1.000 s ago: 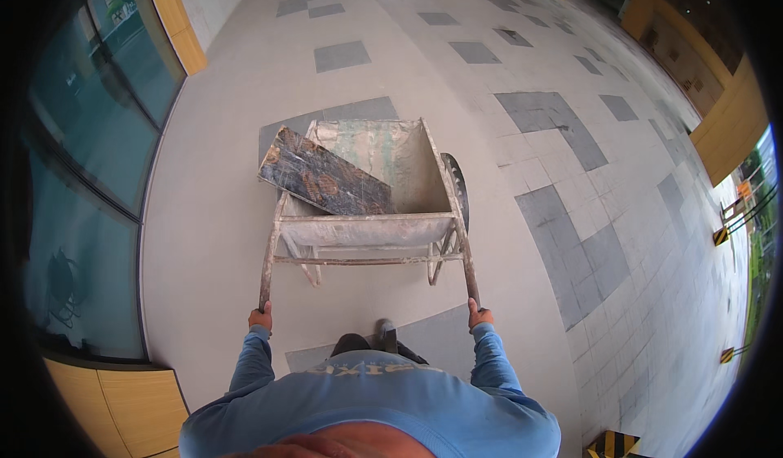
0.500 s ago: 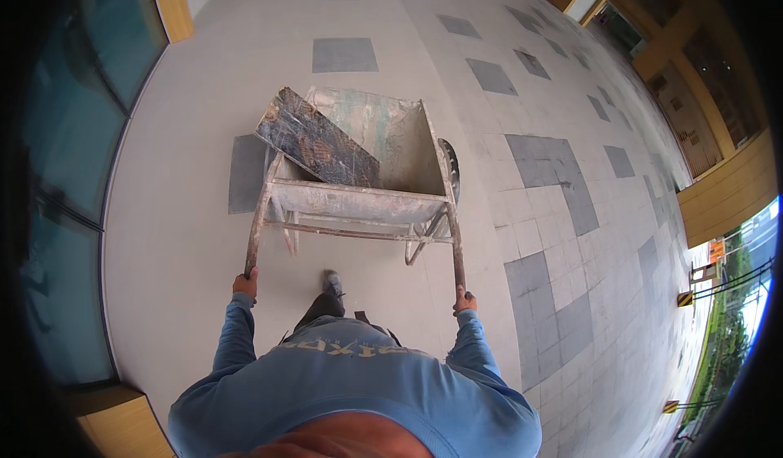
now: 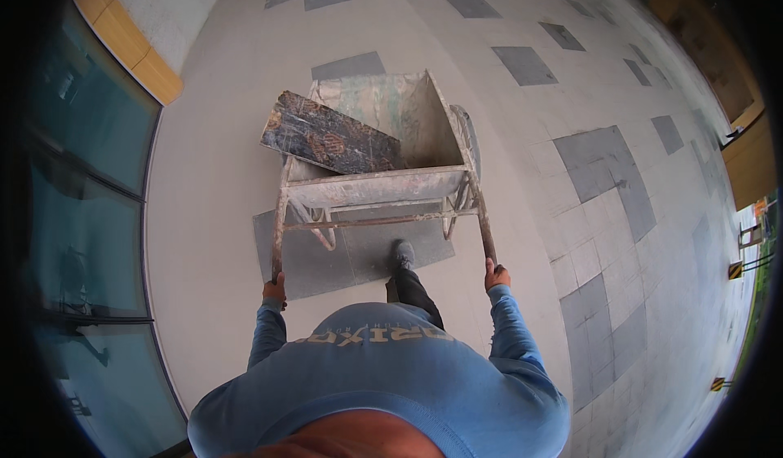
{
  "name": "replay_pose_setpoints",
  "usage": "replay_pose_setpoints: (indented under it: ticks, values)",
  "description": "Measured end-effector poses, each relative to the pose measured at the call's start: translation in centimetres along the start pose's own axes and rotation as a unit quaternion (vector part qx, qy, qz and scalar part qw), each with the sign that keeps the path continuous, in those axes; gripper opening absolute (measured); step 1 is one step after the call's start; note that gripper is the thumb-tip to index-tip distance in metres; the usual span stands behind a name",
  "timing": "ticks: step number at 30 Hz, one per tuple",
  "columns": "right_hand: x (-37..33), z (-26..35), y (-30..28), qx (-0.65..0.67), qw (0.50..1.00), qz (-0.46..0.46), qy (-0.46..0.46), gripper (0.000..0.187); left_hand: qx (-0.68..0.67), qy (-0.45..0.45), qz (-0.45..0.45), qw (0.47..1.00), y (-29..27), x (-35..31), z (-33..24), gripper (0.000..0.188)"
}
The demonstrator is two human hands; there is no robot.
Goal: The person pushes a wheelbarrow containing a large dark slab across a tiled outdoor plaza, then up a ramp into a building. They stop, remove the slab from the wheelbarrow, and place it on the ground. Another worker then lifts the slab and places it back into the wheelbarrow.
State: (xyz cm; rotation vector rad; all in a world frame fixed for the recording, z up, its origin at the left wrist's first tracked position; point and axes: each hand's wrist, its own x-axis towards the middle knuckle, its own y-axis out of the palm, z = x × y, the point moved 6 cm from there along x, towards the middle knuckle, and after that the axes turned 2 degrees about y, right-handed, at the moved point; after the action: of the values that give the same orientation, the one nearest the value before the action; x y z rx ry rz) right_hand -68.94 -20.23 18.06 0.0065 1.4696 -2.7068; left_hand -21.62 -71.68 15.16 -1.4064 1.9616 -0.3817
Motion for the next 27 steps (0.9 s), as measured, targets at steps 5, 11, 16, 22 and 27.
replay_pose_setpoints:
  ticks: [5,11,16,22,27]
  values:
    - [4.1,1.3,-0.5,0.013,0.998,0.047,0.046,0.072,-0.029,-0.022,0.050,0.998,3.7,1.2,-2.0,0.062]
    - [6.9,8.8,-1.0,-0.033,0.999,0.022,-0.017,0.075,0.024,-0.005,-0.038,0.999,0.1,3.4,-6.7,0.064]
    - [8.3,5.5,-3.2,-0.022,0.998,0.053,0.006,0.074,0.036,0.000,-0.025,0.999,1.9,0.2,-7.0,0.065]
    - [10.0,6.2,0.5,-0.052,0.998,0.034,0.002,0.071,-0.023,-0.035,0.015,0.999,4.5,3.1,-7.2,0.065]
    - [10.5,12.0,2.3,-0.032,0.998,0.043,-0.011,0.070,-0.010,-0.028,0.006,1.000,2.4,9.0,-8.6,0.064]
